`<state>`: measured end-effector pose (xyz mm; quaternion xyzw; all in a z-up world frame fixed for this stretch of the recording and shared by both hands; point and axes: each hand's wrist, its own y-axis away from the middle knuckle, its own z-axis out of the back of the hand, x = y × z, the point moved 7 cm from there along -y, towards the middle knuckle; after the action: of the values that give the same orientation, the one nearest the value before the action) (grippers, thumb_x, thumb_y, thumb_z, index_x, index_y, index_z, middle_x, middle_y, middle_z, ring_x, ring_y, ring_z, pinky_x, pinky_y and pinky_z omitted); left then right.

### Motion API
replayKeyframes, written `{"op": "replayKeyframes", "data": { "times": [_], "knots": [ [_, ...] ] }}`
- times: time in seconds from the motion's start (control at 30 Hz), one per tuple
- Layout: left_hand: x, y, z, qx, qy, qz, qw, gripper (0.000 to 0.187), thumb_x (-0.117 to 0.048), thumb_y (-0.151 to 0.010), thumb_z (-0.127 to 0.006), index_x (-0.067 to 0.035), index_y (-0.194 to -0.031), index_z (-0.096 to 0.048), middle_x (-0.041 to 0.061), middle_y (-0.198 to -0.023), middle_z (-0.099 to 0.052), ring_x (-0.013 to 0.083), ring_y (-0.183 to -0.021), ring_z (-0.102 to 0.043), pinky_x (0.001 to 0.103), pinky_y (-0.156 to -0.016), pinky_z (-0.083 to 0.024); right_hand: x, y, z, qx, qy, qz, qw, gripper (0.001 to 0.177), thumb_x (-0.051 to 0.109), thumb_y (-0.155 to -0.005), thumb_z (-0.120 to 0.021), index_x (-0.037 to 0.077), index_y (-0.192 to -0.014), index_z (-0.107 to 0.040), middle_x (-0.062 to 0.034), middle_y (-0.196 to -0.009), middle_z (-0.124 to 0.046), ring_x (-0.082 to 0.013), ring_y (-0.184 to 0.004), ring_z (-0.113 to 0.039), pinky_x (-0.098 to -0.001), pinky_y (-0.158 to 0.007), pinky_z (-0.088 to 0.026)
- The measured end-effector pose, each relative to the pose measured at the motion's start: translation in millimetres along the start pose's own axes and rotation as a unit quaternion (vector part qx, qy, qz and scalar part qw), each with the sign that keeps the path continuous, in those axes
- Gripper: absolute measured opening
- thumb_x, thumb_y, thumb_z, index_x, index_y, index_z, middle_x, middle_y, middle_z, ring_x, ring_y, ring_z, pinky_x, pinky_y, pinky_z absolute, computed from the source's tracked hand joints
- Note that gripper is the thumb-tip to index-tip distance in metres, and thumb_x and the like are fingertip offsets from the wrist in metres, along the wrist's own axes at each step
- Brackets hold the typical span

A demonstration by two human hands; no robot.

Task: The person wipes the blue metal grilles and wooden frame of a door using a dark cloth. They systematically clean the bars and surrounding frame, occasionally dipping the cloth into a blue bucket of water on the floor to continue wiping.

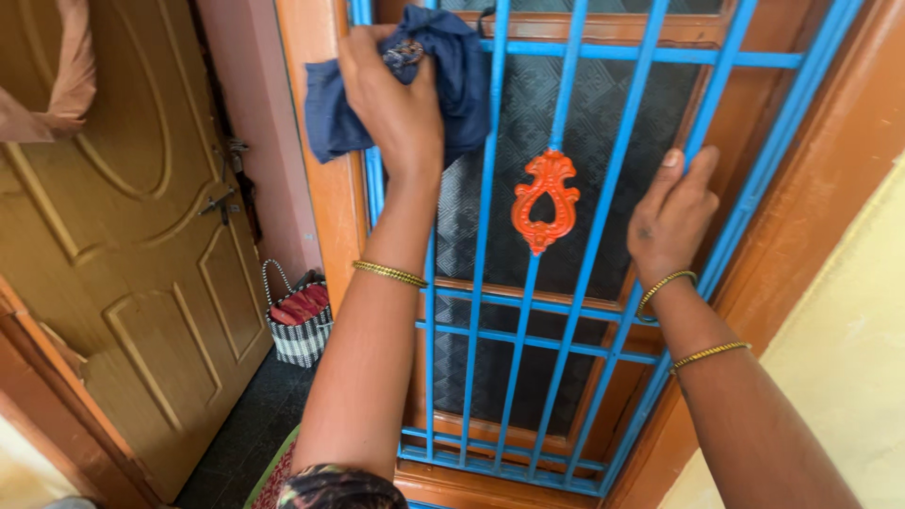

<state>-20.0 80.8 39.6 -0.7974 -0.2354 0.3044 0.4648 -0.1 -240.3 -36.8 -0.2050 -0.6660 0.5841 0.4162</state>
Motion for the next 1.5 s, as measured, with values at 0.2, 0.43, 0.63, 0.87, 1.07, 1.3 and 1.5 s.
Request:
{"op": "replayKeyframes", "data": {
  "times": [0.2, 0.43, 0.63, 0.87, 1.07, 1.3, 1.5],
  "knots": [
    [10, 68, 16, 0.057, 0.002, 0.004, 0.998, 0.043, 0.012, -0.076, -0.074, 0.002, -0.115, -0.057, 0.023, -0.111, -0.054, 0.0468, -0.108, -0.057, 0.048, -0.096, -0.048, 3, 3, 0, 0.006, -0.016, 0.001, 1.000, 0.028, 0.024, -0.123, -0.042, -0.003, -0.116, -0.043, -0.0226, -0.073, -0.054, -0.0407, -0.064, -0.062, -0.0491, -0.056, -0.042],
    [24, 167, 75, 0.120, -0.028, 0.055, 0.991, 0.046, 0.013, -0.069, -0.075, 0.002, -0.112, -0.061, 0.020, -0.108, -0.056, 0.0419, -0.105, -0.060, 0.045, -0.091, -0.051, 6, 2, 1, 0.009, -0.008, 0.011, 1.000, 0.030, 0.024, -0.125, -0.041, -0.004, -0.112, -0.041, -0.0208, -0.074, -0.054, -0.0380, -0.065, -0.063, -0.0469, -0.057, -0.043],
    [38, 204, 100, 0.187, -0.020, 0.105, 0.977, 0.042, 0.010, -0.066, -0.077, 0.002, -0.104, -0.061, 0.018, -0.104, -0.057, 0.0371, -0.100, -0.064, 0.041, -0.089, -0.053, 4, 2, 0, 0.009, -0.007, 0.007, 1.000, 0.027, 0.024, -0.124, -0.041, -0.003, -0.118, -0.041, -0.0220, -0.074, -0.054, -0.0408, -0.066, -0.063, -0.0488, -0.058, -0.043],
    [34, 120, 62, 0.106, 0.024, 0.072, 0.991, 0.037, 0.004, -0.071, -0.072, -0.002, -0.106, -0.065, 0.016, -0.100, -0.063, 0.0362, -0.099, -0.065, 0.043, -0.089, -0.051, 4, 1, 1, -0.006, 0.008, 0.005, 1.000, 0.028, 0.025, -0.121, -0.043, -0.003, -0.122, -0.043, -0.0243, -0.072, -0.055, -0.0433, -0.064, -0.062, -0.0512, -0.056, -0.042],
    [20, -1, -15, 0.006, 0.030, -0.017, 0.999, 0.035, -0.002, -0.078, -0.084, -0.005, -0.106, -0.062, 0.014, -0.101, -0.065, 0.0361, -0.101, -0.065, 0.043, -0.092, -0.049, 1, 0, -1, 0.002, -0.003, 0.003, 1.000, 0.026, 0.024, -0.120, -0.042, -0.002, -0.115, -0.042, -0.0247, -0.072, -0.054, -0.0436, -0.064, -0.062, -0.0513, -0.056, -0.041],
    [0, 31, 8, 0.043, 0.038, -0.051, 0.997, 0.044, 0.009, -0.073, -0.080, 0.000, -0.109, -0.058, 0.017, -0.106, -0.058, 0.0389, -0.106, -0.061, 0.044, -0.096, -0.049, 3, -1, 0, 0.003, -0.015, 0.009, 1.000, 0.026, 0.023, -0.121, -0.042, -0.001, -0.111, -0.041, -0.0230, -0.073, -0.054, -0.0407, -0.063, -0.062, -0.0494, -0.056, -0.043],
    [17, 100, 36, 0.086, -0.005, -0.012, 0.996, 0.047, 0.010, -0.071, -0.080, 0.001, -0.112, -0.061, 0.018, -0.106, -0.058, 0.0420, -0.104, -0.060, 0.046, -0.093, -0.049, 4, 0, 1, 0.007, -0.021, 0.000, 1.000, 0.027, 0.024, -0.122, -0.041, 0.000, -0.112, -0.040, -0.0212, -0.072, -0.054, -0.0389, -0.063, -0.063, -0.0477, -0.055, -0.043]
  ]
}}
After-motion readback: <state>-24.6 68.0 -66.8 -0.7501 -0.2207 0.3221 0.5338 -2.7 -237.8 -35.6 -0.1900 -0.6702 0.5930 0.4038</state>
